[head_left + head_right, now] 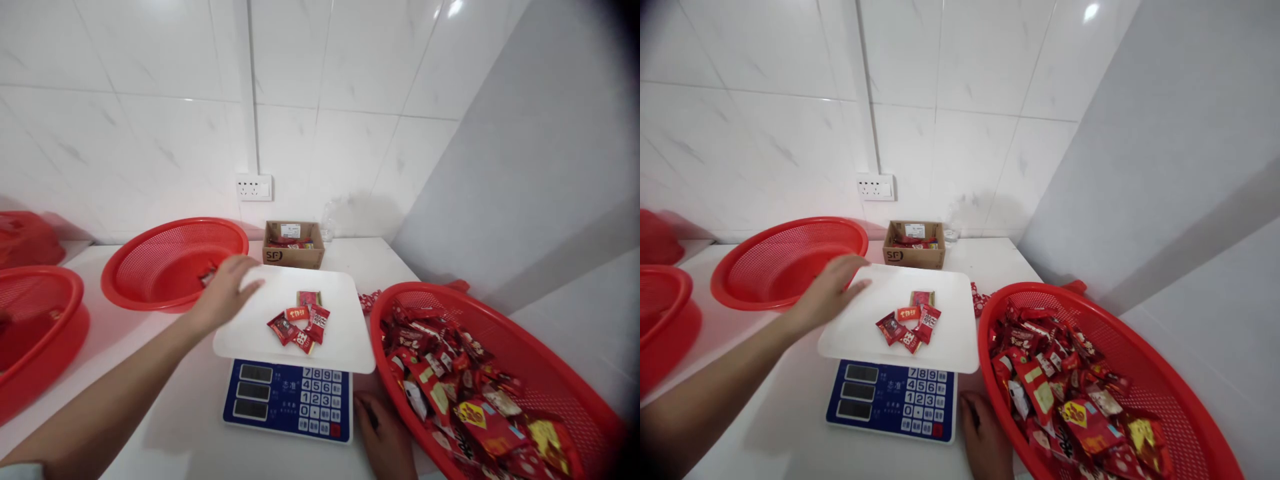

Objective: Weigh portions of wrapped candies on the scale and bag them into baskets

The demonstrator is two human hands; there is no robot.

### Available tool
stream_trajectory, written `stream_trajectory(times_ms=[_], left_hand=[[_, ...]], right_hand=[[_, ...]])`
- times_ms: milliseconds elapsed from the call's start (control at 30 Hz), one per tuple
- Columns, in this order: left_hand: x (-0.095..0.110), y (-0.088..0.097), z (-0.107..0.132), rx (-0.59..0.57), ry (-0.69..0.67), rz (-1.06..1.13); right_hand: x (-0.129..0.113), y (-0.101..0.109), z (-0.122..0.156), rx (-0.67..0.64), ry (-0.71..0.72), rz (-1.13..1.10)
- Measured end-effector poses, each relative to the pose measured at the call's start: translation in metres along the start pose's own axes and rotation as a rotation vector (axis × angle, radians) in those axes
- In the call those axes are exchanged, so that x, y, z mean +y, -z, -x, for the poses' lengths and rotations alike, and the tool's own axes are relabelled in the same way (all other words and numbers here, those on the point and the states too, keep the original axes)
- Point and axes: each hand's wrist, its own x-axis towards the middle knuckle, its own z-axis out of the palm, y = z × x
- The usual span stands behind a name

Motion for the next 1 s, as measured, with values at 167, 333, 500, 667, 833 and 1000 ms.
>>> stream_trajectory(times_ms=[167, 333, 500, 667, 833, 1000], left_hand=[[0.051, -0.038, 0.024, -0.458, -0.221, 0.136], [0.057, -0.050, 0.022, -0.519, -0.230, -0.013], [0.053, -0.046, 0.018, -0.595, -0.115, 0.002], [0.051, -0.041, 0.020, -0.572, -0.066, 0.078], [0.050, -0.032, 0.021, -0.505, -0.019, 0.124], [0.023, -0.001, 0.008, -0.236, 0.142, 0.078]], right_hand=[[-0.002, 0.002, 0.002, 0.000, 0.014, -0.011], [-0.004, 0.001, 0.003, 0.033, 0.017, -0.039], [0.001, -0.003, 0.003, 0.028, -0.016, -0.037], [0.005, -0.010, 0.006, 0.067, -0.051, -0.082], [0.003, -0.011, 0.005, 0.104, -0.025, -0.088], [0.002, -0.010, 0.005, 0.102, -0.029, -0.082]])
